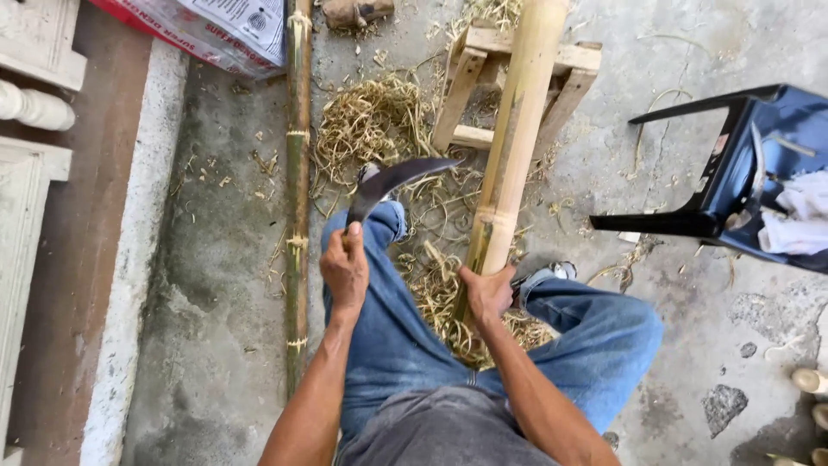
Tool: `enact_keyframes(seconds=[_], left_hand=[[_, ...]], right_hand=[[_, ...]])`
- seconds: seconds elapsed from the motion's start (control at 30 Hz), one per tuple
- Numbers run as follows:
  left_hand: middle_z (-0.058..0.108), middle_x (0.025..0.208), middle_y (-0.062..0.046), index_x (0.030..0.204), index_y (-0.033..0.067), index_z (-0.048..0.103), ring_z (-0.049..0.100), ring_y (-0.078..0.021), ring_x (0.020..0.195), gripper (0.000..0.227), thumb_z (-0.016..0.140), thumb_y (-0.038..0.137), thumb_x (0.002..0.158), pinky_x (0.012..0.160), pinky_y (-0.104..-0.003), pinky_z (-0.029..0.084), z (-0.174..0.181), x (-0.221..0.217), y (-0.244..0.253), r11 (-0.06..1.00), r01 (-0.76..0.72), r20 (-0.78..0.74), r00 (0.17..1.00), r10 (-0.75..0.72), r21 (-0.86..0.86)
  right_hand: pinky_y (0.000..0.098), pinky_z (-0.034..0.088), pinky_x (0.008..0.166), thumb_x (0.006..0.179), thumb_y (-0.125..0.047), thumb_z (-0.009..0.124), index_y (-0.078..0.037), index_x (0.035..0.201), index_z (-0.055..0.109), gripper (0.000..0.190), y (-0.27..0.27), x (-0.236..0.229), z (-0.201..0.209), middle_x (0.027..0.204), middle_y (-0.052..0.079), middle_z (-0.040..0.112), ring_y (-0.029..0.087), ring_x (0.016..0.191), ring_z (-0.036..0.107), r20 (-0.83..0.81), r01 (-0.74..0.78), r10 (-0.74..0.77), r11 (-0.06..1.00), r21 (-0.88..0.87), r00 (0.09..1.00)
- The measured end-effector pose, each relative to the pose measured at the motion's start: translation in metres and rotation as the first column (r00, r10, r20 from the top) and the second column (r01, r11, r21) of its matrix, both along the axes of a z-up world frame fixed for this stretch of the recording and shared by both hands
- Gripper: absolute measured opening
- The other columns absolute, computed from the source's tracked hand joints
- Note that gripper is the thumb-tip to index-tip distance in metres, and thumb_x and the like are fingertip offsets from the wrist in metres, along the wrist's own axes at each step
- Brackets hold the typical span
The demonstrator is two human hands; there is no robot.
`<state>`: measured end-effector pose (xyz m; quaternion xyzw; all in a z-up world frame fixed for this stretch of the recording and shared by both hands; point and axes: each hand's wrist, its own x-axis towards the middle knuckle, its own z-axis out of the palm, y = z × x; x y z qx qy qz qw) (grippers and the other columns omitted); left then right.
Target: Shaving the outer layer of a bamboo pole using a curved knife.
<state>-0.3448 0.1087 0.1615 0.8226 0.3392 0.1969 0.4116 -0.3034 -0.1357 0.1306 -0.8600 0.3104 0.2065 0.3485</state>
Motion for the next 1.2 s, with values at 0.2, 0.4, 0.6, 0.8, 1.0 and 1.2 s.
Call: enact_keyframes(seconds=[0.2,0.4,0.6,0.8,1.0,1.2], left_hand=[[0.059,0.064,-0.011,0.091,0.0022,0.066,0.058,-0.026,0.057,0.052,0.052,0.05,0.105,0.055,-0.043,0.044,0.002,-0.004,0.002,0.998,-0.065,-0.071,0.995,0.064,-0.015],[0.058,0.064,-0.011,0.091,0.0028,0.066,0.057,-0.027,0.057,0.052,0.052,0.051,0.105,0.055,-0.043,0.042,-0.005,-0.018,0.009,0.998,-0.044,-0.055,0.998,0.041,-0.045],[0.062,0.065,-0.008,0.086,0.0063,0.067,0.062,-0.025,0.06,0.062,0.046,0.062,0.103,0.057,-0.044,0.046,-0.022,-0.007,0.022,1.0,-0.013,-0.106,0.994,0.014,0.011],[0.059,0.07,-0.003,0.096,0.0067,0.065,0.059,-0.0173,0.056,0.062,0.041,0.063,0.106,0.047,-0.034,0.046,-0.029,0.029,0.006,0.947,0.295,-0.197,0.943,-0.268,0.128],[0.051,0.058,0.006,0.085,0.0162,0.054,0.04,-0.0081,0.042,0.039,0.05,0.052,0.102,0.034,-0.027,0.035,0.004,0.119,-0.071,0.747,0.629,-0.246,0.706,-0.664,-0.214],[0.048,0.059,0.006,0.078,0.0185,0.054,0.037,-0.0091,0.046,0.038,0.06,0.05,0.098,0.039,-0.029,0.031,-0.078,0.24,-0.089,0.655,0.739,-0.313,0.591,-0.744,-0.161]], right_hand=[[0.0414,0.058,0.083,0.058,-0.04,0.091,0.002,0.126,0.047,0.091,-0.029,0.004,-0.022,0.11,0.021,0.07,0.033,0.094,0.072,0.056,0.01,-0.025,0.967,0.255,0.998],[0.0367,0.06,0.075,0.066,-0.039,0.089,0.007,0.12,0.059,0.077,-0.028,-0.005,-0.03,0.105,0.021,0.073,0.024,0.083,0.073,0.155,-0.093,0.038,0.926,0.367,0.987],[0.0382,0.063,0.074,0.069,-0.035,0.086,0.01,0.116,0.065,0.069,-0.043,0.009,-0.027,0.1,0.024,0.075,0.029,0.08,0.075,0.146,-0.139,0.074,0.849,0.509,0.987],[0.0312,0.054,0.075,0.089,-0.034,0.074,-0.006,0.117,0.056,0.043,-0.124,0.079,-0.021,0.096,0.003,0.064,0.014,0.082,0.06,0.173,0.161,-0.255,0.89,0.427,0.952],[0.0342,0.056,0.083,0.106,-0.031,0.065,-0.002,0.125,0.061,0.035,-0.135,0.168,0.038,0.111,0.007,0.064,0.016,0.097,0.062,0.579,-0.217,0.083,0.962,0.166,0.811],[0.0359,0.054,0.073,0.095,-0.041,0.073,-0.005,0.112,0.069,0.04,-0.107,0.248,-0.01,0.098,0.016,0.073,0.017,0.085,0.065,0.425,-0.682,0.584,0.721,0.12,0.692]])
